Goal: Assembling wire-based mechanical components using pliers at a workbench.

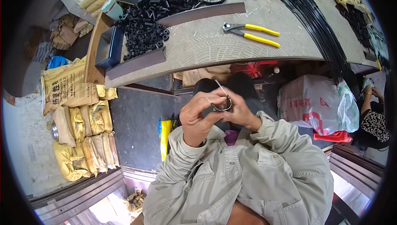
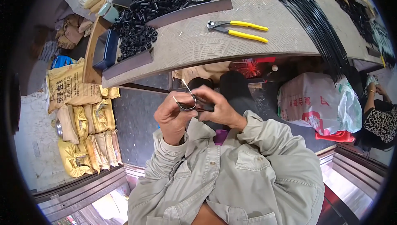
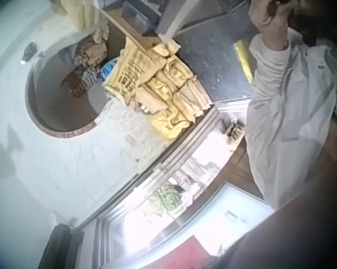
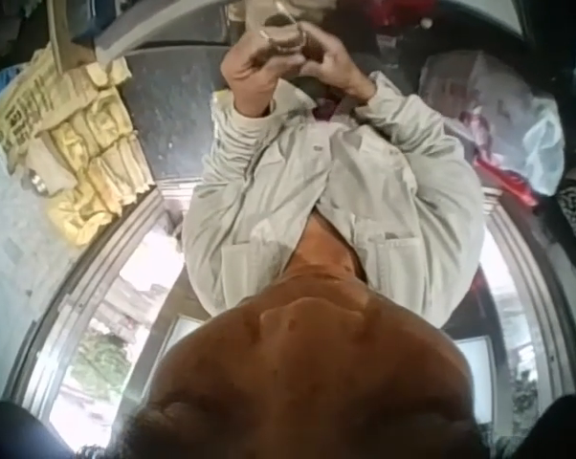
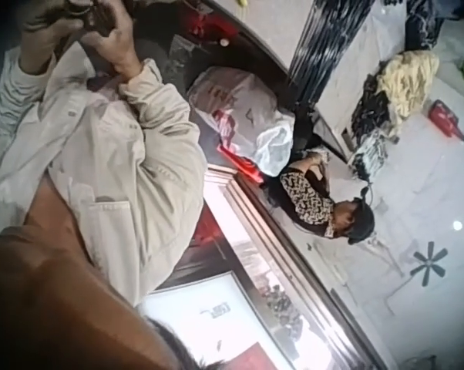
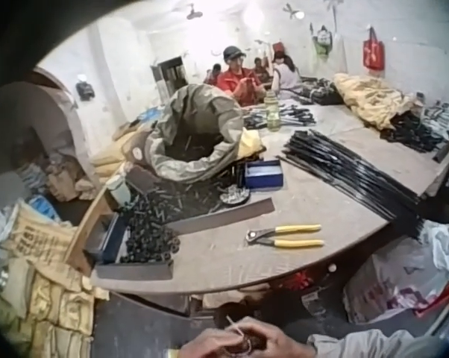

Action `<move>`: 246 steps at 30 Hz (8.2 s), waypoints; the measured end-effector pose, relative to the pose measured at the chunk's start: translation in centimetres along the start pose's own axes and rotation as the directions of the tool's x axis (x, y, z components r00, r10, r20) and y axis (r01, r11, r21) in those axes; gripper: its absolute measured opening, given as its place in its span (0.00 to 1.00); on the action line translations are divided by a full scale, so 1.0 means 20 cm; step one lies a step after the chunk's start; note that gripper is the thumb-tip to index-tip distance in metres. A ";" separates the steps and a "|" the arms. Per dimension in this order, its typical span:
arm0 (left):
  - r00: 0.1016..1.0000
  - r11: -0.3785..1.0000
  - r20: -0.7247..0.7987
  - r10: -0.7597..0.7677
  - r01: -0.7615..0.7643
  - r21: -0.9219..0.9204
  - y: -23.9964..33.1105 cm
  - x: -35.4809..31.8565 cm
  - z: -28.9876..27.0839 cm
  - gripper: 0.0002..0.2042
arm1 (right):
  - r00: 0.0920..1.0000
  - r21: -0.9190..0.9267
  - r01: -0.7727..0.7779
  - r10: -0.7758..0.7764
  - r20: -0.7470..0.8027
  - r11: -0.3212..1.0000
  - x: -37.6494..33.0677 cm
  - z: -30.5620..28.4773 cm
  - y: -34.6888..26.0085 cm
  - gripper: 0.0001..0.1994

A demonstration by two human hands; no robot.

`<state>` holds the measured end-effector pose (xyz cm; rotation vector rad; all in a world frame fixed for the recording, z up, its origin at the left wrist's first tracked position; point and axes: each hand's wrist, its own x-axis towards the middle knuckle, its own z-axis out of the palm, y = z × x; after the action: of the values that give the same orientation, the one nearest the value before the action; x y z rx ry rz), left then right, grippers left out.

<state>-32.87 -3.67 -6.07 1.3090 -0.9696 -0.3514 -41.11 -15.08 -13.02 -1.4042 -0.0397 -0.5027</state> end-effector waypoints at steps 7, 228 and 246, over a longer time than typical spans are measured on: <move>0.974 0.989 -0.208 0.090 -0.063 0.134 0.03 0.04 0.09 0.08 | 0.956 -0.239 0.231 -0.266 -0.124 0.943 0.07 -0.01 -0.19 0.21; 0.999 0.993 0.011 0.032 -0.033 0.111 0.02 -0.07 -0.09 0.17 | 0.926 -0.359 0.375 -0.363 0.103 0.855 0.05 0.04 -0.06 0.15; 0.991 0.917 -0.040 -0.130 0.105 -0.386 -0.04 -0.05 -0.02 0.30 | 0.999 -0.986 0.006 -0.040 0.013 -0.165 0.43 -0.78 -0.23 0.15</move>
<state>-32.82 -2.92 -7.20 1.0139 -0.7237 -0.5591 -39.15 -32.88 -8.75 -3.0815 0.5065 -0.5765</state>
